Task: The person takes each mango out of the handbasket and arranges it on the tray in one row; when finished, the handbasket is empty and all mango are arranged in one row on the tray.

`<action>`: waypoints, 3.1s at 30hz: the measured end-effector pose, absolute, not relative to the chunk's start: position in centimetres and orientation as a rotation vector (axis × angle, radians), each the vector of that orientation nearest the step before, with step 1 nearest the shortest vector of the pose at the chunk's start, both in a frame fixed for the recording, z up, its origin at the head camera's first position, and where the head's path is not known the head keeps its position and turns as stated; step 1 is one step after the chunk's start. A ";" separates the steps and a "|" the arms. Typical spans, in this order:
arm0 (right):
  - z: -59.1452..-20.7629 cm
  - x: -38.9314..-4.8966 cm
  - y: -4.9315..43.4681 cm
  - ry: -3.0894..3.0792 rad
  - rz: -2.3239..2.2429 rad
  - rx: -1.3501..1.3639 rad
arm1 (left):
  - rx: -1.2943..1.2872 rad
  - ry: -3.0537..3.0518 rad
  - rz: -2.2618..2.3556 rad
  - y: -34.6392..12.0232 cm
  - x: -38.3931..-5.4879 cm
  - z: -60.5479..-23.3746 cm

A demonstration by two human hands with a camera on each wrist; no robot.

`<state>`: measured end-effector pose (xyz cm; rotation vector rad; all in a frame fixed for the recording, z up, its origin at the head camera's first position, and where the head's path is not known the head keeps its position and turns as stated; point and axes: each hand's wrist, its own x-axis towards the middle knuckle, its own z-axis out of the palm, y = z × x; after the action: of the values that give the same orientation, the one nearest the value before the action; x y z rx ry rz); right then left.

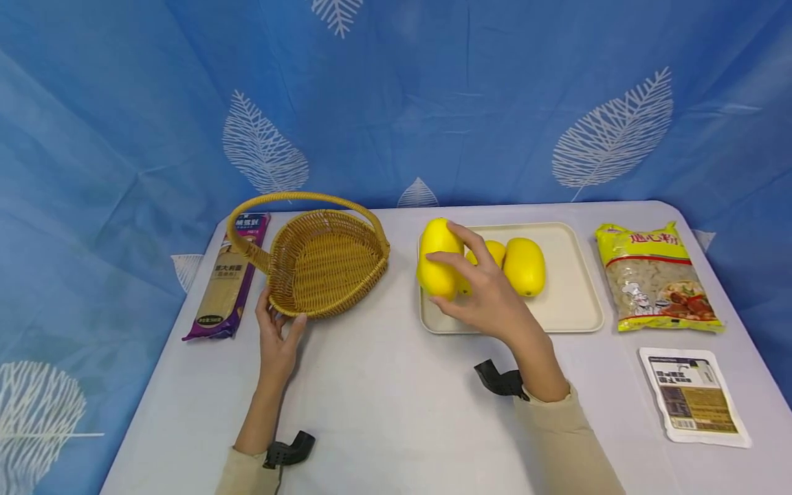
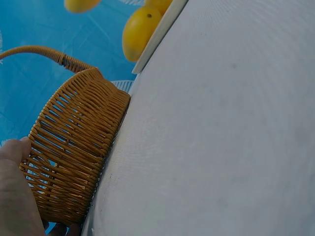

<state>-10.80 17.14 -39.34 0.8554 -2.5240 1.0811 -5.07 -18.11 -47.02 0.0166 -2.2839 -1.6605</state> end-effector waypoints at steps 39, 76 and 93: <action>-42.7 -11.7 33.8 -2.775 1.171 0.178 | 0.048 -2.287 -1.683 -18.0 -5.1 -46.8; -44.6 -12.9 34.2 -3.044 1.232 0.183 | 0.053 -2.298 -1.661 -18.0 -5.0 -46.6; -43.7 -12.4 34.0 -3.035 1.150 0.204 | 0.076 -2.318 -1.663 -18.0 -4.9 -46.6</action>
<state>-12.41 33.97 -43.71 0.2039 -3.0354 1.1496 -4.85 -18.01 -46.55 0.0761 -2.3179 -1.6633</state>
